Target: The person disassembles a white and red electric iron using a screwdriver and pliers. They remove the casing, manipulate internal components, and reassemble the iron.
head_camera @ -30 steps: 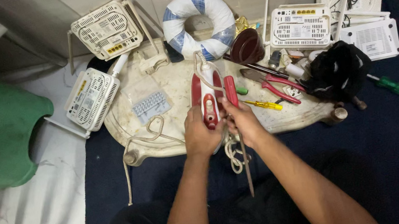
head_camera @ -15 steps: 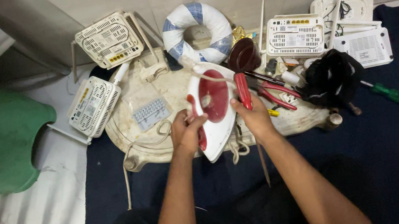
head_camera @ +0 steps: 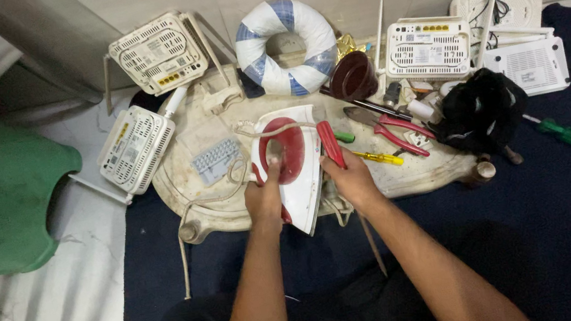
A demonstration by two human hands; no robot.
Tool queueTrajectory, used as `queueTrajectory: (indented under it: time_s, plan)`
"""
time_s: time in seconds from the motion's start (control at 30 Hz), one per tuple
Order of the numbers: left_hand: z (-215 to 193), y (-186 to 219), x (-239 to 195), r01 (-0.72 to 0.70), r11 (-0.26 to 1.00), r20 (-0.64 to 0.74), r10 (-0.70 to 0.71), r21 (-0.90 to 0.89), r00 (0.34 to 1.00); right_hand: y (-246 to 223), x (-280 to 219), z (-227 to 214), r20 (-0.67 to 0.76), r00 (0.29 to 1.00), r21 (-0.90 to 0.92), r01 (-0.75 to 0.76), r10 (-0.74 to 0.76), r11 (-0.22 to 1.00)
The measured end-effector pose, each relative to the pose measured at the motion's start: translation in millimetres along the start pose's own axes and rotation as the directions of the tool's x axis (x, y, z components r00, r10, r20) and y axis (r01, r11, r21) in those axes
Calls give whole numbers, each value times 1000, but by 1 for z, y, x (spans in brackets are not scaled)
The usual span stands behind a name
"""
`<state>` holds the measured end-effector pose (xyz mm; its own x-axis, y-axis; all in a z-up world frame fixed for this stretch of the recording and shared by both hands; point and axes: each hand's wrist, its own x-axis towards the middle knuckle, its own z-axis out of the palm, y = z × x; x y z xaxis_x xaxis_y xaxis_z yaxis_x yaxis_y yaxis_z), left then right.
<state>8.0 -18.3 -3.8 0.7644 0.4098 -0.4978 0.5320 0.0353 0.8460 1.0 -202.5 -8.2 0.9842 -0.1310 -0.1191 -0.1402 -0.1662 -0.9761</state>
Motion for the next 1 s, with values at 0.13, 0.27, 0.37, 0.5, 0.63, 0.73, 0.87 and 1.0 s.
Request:
queueTrajectory:
  time_s: [0.13, 0.27, 0.37, 0.5, 0.63, 0.73, 0.87, 1.0]
  plan:
    - [-1, 3, -9, -107, 994, -67, 106, -12, 992, -3, -5, -1, -25, 998, -20, 59, -60, 998]
    - [-3, -8, 3, -106, 990, -81, 114, 97, 990, -9, -8, -1, -108, 985, -255, 106, -137, 961]
    - [0, -19, 15, -100, 985, -91, 114, 138, 989, -7, -6, -1, -118, 973, -271, 162, -199, 949]
    - [-6, -32, 24, -168, 986, -16, 169, 15, 986, 10, 0, -8, -59, 924, 13, 380, -378, 925]
    - [-3, -42, 34, -97, 993, 63, 100, -60, 993, 31, 12, -19, -137, 986, -28, 88, -91, 996]
    - [7, -47, 34, -58, 993, 130, 71, -104, 989, 29, 15, -16, -40, 984, 120, -168, 174, 978]
    - [10, -51, 30, 15, 996, 144, -1, -93, 990, 12, 7, -10, -107, 993, -28, 40, -43, 999]
    - [5, -29, 12, 66, 951, -118, -31, 302, 992, -6, -4, -12, -9, 987, -88, 161, -163, 983]
